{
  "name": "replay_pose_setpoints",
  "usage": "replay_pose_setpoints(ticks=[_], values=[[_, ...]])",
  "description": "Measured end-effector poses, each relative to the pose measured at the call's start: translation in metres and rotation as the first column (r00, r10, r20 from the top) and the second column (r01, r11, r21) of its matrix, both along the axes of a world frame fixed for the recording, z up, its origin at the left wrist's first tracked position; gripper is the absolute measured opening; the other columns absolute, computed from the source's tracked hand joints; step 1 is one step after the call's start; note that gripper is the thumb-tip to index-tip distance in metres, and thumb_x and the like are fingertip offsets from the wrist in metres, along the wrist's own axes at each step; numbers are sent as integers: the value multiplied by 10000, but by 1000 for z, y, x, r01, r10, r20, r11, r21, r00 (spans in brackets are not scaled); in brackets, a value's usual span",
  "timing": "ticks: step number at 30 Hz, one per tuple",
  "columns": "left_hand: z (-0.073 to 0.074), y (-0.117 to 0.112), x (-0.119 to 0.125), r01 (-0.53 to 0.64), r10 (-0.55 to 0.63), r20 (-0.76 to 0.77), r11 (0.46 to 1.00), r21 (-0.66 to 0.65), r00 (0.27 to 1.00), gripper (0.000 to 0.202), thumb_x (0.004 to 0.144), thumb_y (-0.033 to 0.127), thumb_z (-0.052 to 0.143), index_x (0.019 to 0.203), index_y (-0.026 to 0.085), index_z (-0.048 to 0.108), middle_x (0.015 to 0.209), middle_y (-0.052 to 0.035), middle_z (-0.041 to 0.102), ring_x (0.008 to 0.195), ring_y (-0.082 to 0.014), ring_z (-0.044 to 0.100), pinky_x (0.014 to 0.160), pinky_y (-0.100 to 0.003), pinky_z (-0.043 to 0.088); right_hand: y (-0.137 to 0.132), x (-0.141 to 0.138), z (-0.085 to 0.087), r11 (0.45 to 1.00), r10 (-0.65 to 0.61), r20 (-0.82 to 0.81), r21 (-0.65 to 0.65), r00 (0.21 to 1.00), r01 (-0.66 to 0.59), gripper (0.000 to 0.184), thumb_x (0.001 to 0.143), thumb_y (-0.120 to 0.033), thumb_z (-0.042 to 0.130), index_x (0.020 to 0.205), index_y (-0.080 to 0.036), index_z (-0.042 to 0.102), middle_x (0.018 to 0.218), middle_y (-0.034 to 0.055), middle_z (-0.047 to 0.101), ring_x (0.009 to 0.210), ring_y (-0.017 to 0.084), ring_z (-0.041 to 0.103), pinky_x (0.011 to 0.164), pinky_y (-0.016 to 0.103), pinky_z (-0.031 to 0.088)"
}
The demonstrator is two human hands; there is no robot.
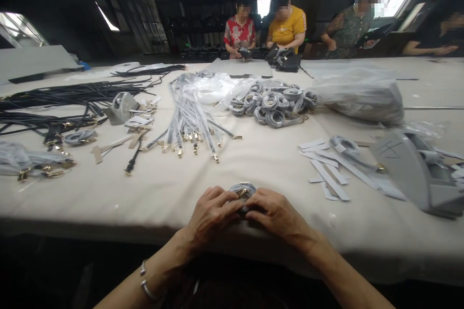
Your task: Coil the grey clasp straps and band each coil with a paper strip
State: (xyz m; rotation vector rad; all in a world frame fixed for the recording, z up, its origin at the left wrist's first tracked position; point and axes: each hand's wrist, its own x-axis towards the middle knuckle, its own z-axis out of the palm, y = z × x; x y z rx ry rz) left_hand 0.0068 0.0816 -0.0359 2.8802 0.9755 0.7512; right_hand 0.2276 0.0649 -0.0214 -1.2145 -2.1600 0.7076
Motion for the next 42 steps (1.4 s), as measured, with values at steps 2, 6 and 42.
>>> replay_pose_setpoints(ticks=[2, 6, 42], values=[[3, -4, -3, -9, 11, -70, 999, 39, 997, 219, 989, 255, 517, 1186, 250, 613, 1162, -20, 692, 843, -205, 583, 725, -357, 432, 1, 2, -2, 999, 33, 4, 18, 999, -33, 107, 874, -172, 668, 956, -210, 724, 854, 26, 658, 792, 161, 637, 746, 255, 501], [9, -3, 1, -27, 38, -229, 998, 53, 973, 272, 977, 160, 489, 1231, 180, 584, 1154, -51, 693, 772, -206, 585, 656, -358, 452, 0, 3, -8, 998, 29, 4, 55, 1000, -29, 112, 895, -166, 638, 967, -198, 718, 852, 33, 641, 803, 161, 624, 753, 253, 494], [-9, 14, 12, 64, -67, -92, 997, -40, 994, 185, 976, 127, 463, 1013, 175, 638, 949, -49, 669, 810, -200, 597, 715, -302, 492, 34, -18, 6, 971, -132, 393, 237, 910, 39, 93, 903, -158, 606, 909, -203, 687, 832, 29, 666, 792, 174, 601, 744, 265, 453]])
